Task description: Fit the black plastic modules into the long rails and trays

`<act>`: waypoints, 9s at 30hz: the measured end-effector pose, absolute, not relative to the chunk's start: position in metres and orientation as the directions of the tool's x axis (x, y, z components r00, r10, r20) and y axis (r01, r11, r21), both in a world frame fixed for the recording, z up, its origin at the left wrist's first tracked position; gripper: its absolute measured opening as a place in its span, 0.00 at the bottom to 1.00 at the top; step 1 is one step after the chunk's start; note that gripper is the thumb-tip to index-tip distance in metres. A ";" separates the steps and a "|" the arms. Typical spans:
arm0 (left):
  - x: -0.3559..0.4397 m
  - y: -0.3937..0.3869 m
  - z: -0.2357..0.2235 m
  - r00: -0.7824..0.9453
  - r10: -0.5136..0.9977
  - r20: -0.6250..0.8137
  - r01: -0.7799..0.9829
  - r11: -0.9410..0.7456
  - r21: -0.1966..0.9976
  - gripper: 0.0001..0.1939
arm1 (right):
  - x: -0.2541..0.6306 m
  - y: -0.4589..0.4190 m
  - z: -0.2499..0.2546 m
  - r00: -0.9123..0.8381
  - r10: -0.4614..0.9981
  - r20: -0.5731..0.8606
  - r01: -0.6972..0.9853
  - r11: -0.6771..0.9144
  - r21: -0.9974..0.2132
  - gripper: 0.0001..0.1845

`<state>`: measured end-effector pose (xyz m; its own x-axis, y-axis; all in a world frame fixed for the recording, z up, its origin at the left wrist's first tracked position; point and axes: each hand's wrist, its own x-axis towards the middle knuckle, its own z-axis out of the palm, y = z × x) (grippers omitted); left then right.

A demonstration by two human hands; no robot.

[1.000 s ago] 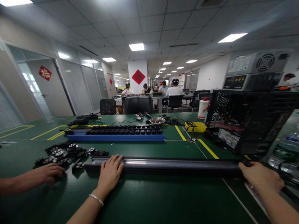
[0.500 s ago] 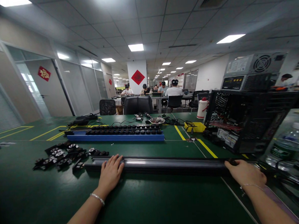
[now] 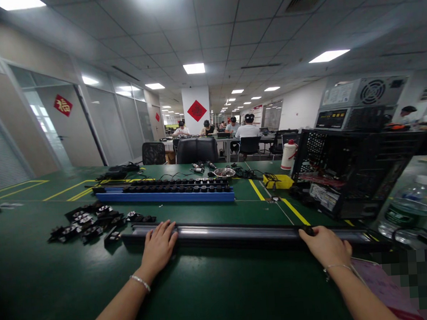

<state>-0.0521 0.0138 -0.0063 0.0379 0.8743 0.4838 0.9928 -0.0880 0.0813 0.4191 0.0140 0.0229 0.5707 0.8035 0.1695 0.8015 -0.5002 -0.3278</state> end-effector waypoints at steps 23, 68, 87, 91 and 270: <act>-0.053 0.014 -0.007 0.040 0.870 0.491 0.991 -0.096 0.089 0.23 | 0.351 0.014 0.023 0.423 0.882 0.208 0.864 -0.323 -0.387 0.25; -0.052 0.014 -0.007 0.032 0.870 0.493 0.990 -0.093 0.101 0.22 | 0.281 0.015 0.028 0.344 0.914 0.215 0.884 -0.239 -0.402 0.21; -0.051 0.012 -0.006 0.042 0.864 0.502 0.992 -0.094 0.079 0.22 | 0.260 0.019 0.026 0.332 0.911 0.246 0.895 -0.222 -0.388 0.19; -0.051 0.012 -0.006 0.037 0.867 0.496 0.993 -0.087 0.079 0.22 | 0.256 0.018 0.027 0.318 0.912 0.258 0.898 -0.203 -0.390 0.19; -0.130 0.010 0.017 -0.057 0.938 0.342 0.998 0.045 0.045 0.20 | 0.237 0.011 0.006 -0.135 0.881 0.454 0.942 0.256 -0.216 0.19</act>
